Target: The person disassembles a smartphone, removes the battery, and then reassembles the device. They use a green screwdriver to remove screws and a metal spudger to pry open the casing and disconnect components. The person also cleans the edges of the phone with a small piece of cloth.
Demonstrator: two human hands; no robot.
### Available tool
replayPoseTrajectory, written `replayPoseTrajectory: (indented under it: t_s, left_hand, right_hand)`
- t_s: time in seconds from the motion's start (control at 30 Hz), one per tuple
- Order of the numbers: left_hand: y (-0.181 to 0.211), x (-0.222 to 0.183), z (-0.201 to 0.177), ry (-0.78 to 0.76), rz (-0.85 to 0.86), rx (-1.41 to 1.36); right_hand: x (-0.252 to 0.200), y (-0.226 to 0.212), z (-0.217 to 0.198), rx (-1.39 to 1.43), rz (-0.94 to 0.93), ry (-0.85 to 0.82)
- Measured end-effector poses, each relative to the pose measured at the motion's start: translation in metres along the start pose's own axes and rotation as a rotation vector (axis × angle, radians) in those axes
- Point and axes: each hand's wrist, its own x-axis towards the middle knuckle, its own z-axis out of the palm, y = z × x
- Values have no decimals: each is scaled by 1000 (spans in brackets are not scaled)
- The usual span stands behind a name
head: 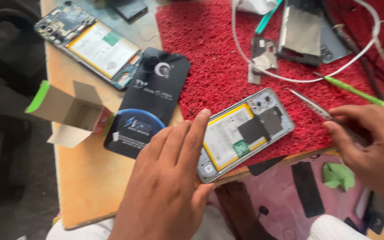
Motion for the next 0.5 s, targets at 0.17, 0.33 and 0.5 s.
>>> replayPoseTrajectory:
  t_s: [0.17, 0.33, 0.5]
  left_hand:
    - [-3, 0, 5, 11, 34, 24]
    - [0, 5, 15, 59, 92, 21]
    - [7, 8, 16, 54, 75, 45]
  right_hand:
    - [9, -25, -13, -44, -53, -5]
    - [11, -32, -13, 15, -2, -34]
    - [14, -37, -12, 57, -17, -28]
